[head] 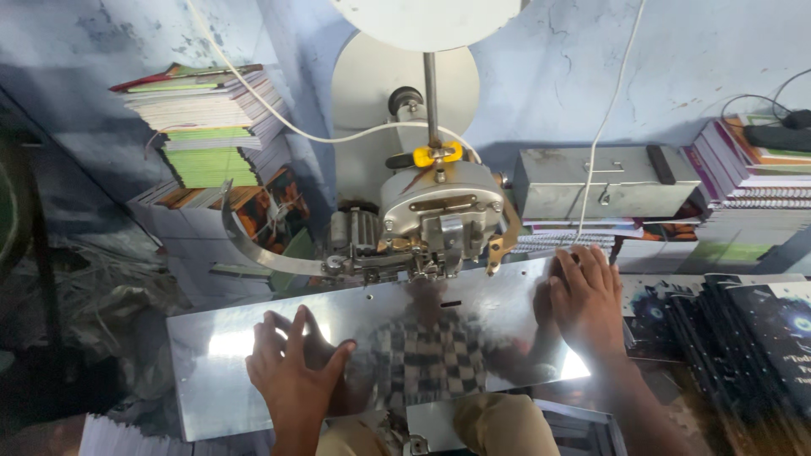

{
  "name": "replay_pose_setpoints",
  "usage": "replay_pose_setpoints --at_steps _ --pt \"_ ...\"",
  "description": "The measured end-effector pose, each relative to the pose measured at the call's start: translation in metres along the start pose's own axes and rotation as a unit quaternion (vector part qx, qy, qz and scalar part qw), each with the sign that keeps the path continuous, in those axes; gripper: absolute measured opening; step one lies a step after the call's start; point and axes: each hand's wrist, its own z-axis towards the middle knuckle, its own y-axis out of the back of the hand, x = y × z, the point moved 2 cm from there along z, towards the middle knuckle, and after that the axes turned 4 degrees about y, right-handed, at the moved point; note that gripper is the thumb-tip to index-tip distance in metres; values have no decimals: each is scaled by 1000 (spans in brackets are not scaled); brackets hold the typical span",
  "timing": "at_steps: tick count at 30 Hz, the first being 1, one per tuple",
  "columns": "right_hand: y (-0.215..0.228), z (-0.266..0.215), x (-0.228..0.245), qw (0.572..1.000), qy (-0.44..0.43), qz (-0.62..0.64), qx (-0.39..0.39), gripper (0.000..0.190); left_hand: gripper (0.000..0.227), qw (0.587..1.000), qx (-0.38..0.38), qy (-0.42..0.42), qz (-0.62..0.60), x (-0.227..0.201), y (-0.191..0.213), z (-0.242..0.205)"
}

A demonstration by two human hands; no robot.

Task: The person repeatedly picks up a notebook, places it into a binding machine, and operates the machine to secure the cover. After each cycle, the person removes the finished notebook and sets it aside, then repeats the process with the next notebook from a nearby stack.

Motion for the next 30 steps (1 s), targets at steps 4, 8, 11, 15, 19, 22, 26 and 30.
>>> replay_pose_setpoints --at_steps 4,8,11,15,19,22,26,30 --pt "-13 -14 5 1000 10 -14 -20 55 90 999 41 -8 26 7 9 3" --pt "-26 -30 23 999 19 -11 -48 53 86 997 74 -13 20 15 16 5" --pt "-33 -36 39 998 22 -11 -56 51 76 997 76 -22 7 20 19 3" --pt "-32 -38 61 998 36 -9 -48 50 68 994 103 -18 -11 25 20 3" --pt "-32 -35 82 998 56 -2 -32 49 74 991 132 -21 -9 27 24 7" --pt "-35 -35 98 997 77 14 -17 47 83 987 159 -1 -12 26 28 9" --pt "-41 -38 117 994 106 26 -6 46 89 983 183 19 -10 23 32 10" --pt "-48 -40 132 989 142 47 7 46 92 978 203 38 -15 22 33 12"
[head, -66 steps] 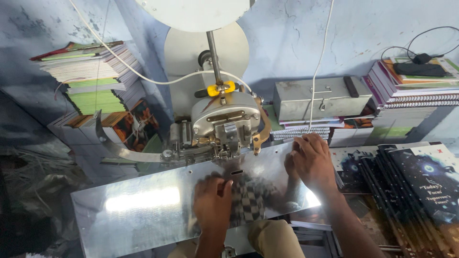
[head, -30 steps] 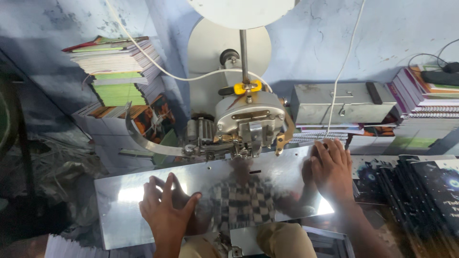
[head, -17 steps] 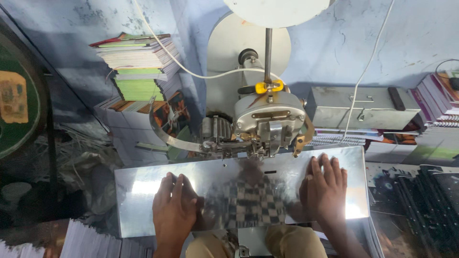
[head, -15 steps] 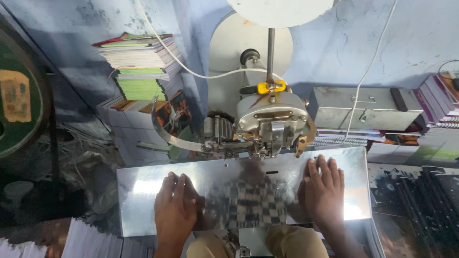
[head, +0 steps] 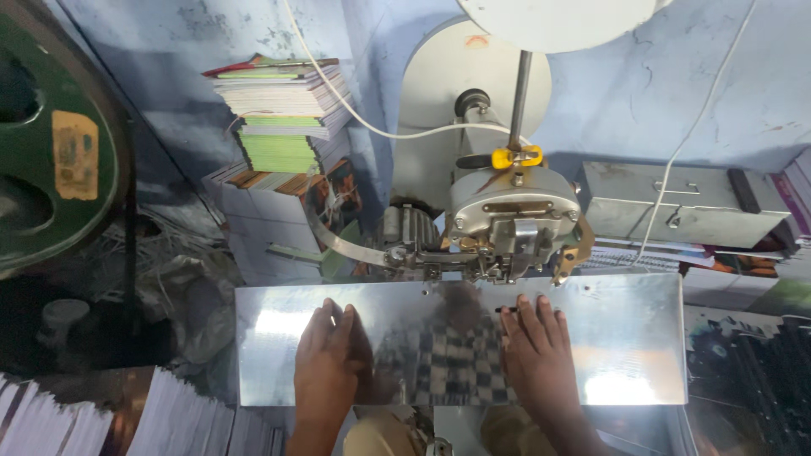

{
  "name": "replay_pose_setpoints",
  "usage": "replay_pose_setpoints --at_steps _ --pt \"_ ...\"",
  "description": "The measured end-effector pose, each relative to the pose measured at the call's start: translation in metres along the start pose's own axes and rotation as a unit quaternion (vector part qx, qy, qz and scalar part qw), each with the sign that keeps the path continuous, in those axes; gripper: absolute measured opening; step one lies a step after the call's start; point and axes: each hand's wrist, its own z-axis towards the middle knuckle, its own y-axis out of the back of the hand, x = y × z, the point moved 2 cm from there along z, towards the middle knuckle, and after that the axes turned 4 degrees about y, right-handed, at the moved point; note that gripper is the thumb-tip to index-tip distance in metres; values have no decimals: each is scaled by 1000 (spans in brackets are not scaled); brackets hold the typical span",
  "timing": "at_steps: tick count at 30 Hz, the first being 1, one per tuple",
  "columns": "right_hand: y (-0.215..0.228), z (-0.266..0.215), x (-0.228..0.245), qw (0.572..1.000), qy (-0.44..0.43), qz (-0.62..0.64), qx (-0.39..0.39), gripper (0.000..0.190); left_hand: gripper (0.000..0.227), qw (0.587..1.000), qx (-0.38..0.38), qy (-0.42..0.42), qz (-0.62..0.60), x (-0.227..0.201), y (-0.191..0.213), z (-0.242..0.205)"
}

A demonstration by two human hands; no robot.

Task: The person repeatedly picks up a notebook, places it into a binding machine, and operates the machine to secure the cover. After each cycle, the person removes the finished notebook and sets it aside, then repeats the process with the next notebook from a nearby stack.

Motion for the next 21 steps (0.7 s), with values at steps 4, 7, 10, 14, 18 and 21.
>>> replay_pose_setpoints --at_steps 4,7,10,14,18,21 --pt "-6 1 11 999 10 42 13 46 91 1000 2 -5 -7 1 1 -2" --pt "-14 7 19 998 26 45 27 45 90 1000 10 -3 -6 1 1 -1" --pt "-22 15 28 996 57 50 46 47 90 1000 11 -5 -11 2 1 -1" --pt "-30 28 45 991 90 76 56 47 89 1000 5 -8 -21 2 1 0" --pt "-30 41 59 988 112 100 47 46 89 999 6 6 -32 2 1 -2" --pt "-26 48 66 984 129 116 44 49 89 999 2 13 -36 1 0 -2"
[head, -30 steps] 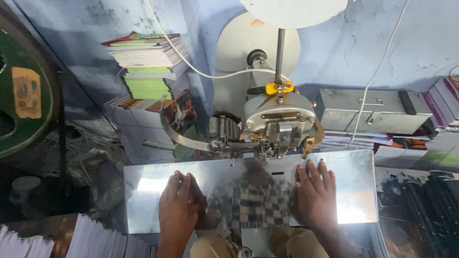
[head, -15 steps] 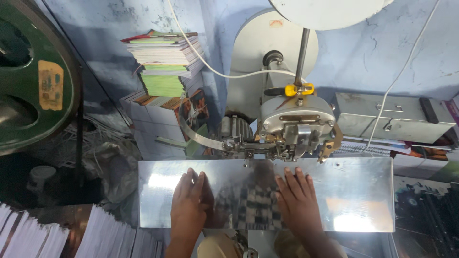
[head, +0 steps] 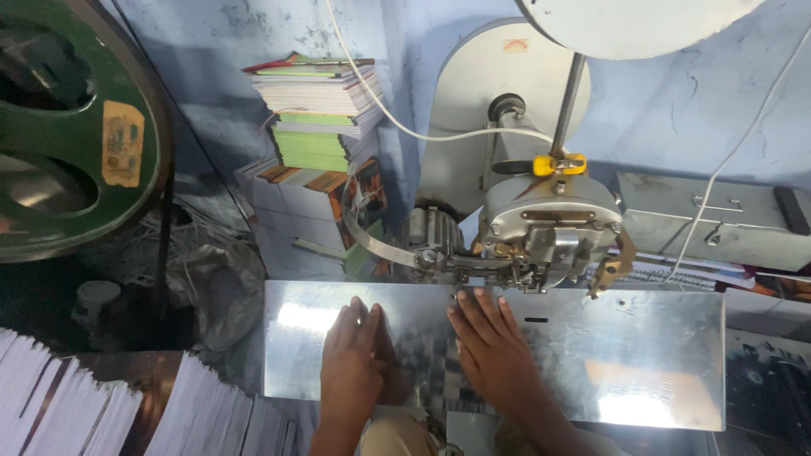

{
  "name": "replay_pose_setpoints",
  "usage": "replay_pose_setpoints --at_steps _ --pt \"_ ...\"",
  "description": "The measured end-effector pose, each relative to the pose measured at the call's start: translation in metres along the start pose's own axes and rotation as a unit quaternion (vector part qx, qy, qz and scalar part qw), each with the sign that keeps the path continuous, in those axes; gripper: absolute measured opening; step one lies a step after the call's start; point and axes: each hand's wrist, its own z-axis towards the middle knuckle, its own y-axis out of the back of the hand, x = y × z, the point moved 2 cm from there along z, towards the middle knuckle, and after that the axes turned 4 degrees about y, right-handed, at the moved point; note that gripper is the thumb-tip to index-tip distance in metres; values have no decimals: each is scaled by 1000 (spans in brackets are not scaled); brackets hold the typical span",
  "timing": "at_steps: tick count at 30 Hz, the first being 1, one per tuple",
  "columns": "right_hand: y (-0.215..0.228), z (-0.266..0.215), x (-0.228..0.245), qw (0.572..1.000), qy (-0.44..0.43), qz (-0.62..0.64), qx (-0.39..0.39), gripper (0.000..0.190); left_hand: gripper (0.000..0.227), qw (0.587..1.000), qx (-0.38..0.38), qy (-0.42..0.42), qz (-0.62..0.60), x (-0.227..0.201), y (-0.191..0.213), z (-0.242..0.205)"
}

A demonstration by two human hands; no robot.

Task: The person repeatedly picks up a notebook, places it into a binding machine, and operates the machine to secure the cover. After each cycle, the person removes the finished notebook and sets it aside, then repeats the process with the next notebook from a nearby stack.

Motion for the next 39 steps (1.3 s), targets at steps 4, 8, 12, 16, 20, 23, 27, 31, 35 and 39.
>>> replay_pose_setpoints --at_steps 4,8,12,16,20,23,27,31,35,39 --pt "1 13 5 998 39 -20 52 52 88 1000 -7 -19 6 3 -2 0" --pt "-8 33 19 993 81 -51 71 52 83 999 -29 -41 -2 8 -6 -1" --pt "-16 51 30 996 77 -24 47 52 77 996 -56 -74 -5 16 -9 0" --pt "-22 67 34 995 63 14 75 56 72 996 -53 -74 -21 18 -7 0" --pt "-28 82 36 995 43 52 67 57 70 995 -51 -81 -41 17 -2 -1" --pt "-31 88 42 996 28 60 54 60 69 993 -59 -87 -52 17 0 -2" --pt "-36 93 46 993 -37 63 89 65 65 993 -65 -87 -45 20 1 -3" --pt "-38 94 45 994 -44 53 89 67 59 990 -71 -112 -43 29 6 -3" --pt "-39 93 43 997 -23 41 64 67 61 994 -67 -81 12 46 29 -4" --pt "-40 93 41 996 -19 38 73 68 61 985 -130 -54 101 61 79 -9"
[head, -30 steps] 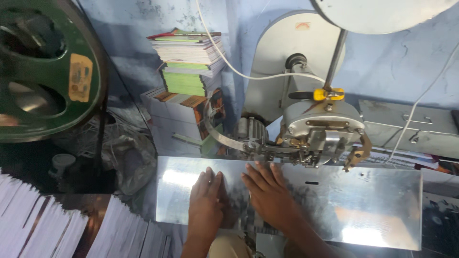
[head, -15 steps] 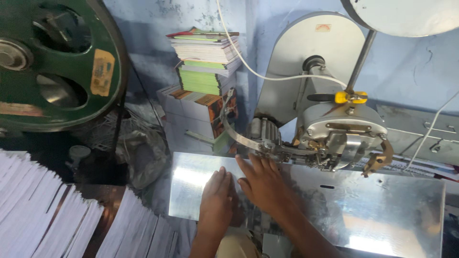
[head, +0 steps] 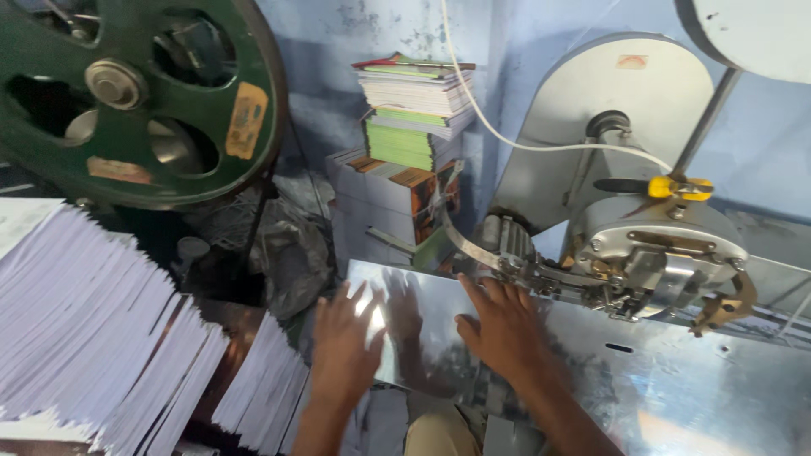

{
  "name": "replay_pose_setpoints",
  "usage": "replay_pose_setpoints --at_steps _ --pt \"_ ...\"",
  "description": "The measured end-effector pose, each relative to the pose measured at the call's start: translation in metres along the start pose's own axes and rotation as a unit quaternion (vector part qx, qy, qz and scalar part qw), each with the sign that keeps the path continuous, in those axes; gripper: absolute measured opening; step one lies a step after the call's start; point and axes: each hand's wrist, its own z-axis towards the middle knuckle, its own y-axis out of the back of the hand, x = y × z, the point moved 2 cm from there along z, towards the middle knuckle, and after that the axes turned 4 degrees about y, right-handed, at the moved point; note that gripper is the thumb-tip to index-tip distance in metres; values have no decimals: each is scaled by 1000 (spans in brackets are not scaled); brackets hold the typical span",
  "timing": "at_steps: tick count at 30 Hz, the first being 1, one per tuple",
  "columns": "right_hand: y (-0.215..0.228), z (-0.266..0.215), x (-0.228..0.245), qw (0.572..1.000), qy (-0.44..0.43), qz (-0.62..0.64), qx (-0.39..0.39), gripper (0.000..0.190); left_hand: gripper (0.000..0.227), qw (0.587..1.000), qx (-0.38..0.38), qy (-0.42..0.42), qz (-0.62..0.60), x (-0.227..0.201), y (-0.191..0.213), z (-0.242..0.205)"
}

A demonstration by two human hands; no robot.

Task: The person repeatedly picks up a notebook, places it into a binding machine, and operates the machine to secure the cover. After each cycle, the person removes the finished notebook and sets it aside, then repeats the process with the next notebook from a nearby stack.

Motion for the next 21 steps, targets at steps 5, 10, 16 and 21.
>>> replay_pose_setpoints --at_steps 5,10,16,21 --pt "1 0 1 1000 6 -27 0 68 57 989 -92 13 112 25 73 6" --pt "-4 0 -2 999 -2 -38 -1 67 51 972 -176 21 152 30 131 3" --pt "-9 0 -5 999 -12 -39 2 69 42 953 -239 32 182 33 180 -6" --pt "-10 -3 -6 999 8 -42 -21 69 25 903 -293 42 312 62 217 -17"
